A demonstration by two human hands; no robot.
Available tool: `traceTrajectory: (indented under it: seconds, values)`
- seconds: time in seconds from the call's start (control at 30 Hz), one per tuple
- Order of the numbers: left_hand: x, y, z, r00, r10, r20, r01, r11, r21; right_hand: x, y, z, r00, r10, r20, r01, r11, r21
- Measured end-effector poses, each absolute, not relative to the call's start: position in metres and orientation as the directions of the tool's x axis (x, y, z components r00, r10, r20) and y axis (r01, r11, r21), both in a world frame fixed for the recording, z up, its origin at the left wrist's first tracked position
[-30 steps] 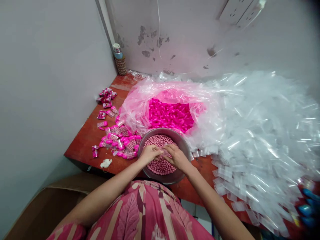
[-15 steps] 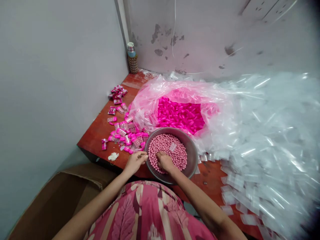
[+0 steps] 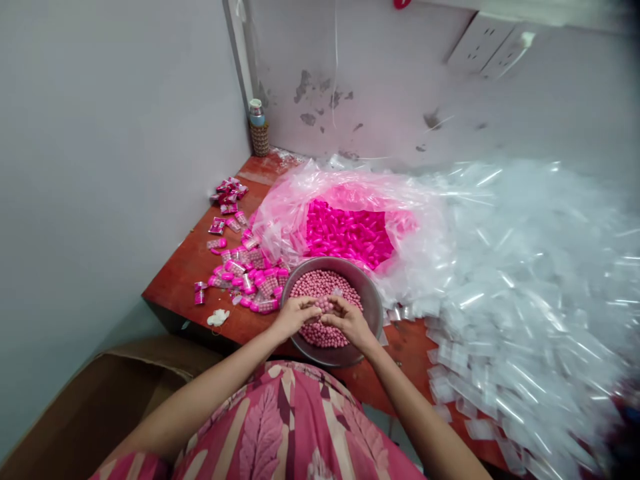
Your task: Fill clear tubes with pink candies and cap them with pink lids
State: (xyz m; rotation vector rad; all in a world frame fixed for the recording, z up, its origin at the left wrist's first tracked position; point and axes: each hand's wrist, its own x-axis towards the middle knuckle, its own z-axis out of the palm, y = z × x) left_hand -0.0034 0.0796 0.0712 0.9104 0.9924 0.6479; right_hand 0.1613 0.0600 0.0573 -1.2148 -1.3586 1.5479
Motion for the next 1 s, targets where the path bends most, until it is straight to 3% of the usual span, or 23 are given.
traceTrajectory:
  seconds: [0.1, 0.27, 0.43, 0.6, 0.8, 1.0]
  values:
    - [0.000, 0.085, 0.073, 0.473, 0.770, -0.429, -0.091, 0.527, 0.845, 0.175, 0.060, 0.075, -0.274, 0.946, -0.173, 0.075, -0.159, -0.985]
    - [0.002, 0.091, 0.076, 0.552, 0.700, -0.452, -0.091, 0.590, 0.802, 0.189, 0.060, 0.090, -0.294, 0.945, -0.147, 0.274, -0.064, -0.960]
    - [0.002, 0.096, 0.076, 0.586, 0.676, -0.448, -0.079, 0.597, 0.798, 0.189, 0.058, 0.094, -0.241, 0.965, -0.101, 0.354, -0.009, -0.935]
    - [-0.001, 0.102, 0.071, 0.636, 0.641, -0.429, -0.045, 0.586, 0.809, 0.185, 0.057, 0.099, -0.304, 0.925, -0.227, 0.359, -0.110, -0.927]
    - [-0.002, 0.111, 0.065, 0.601, 0.676, -0.427, -0.071, 0.577, 0.813, 0.185, 0.059, 0.083, -0.181, 0.947, -0.264, 0.396, -0.175, -0.901]
    - [-0.009, 0.119, 0.057, 0.514, 0.735, -0.442, -0.177, 0.595, 0.784, 0.195, 0.073, 0.077, -0.211, 0.936, -0.283, 0.605, -0.102, -0.789]
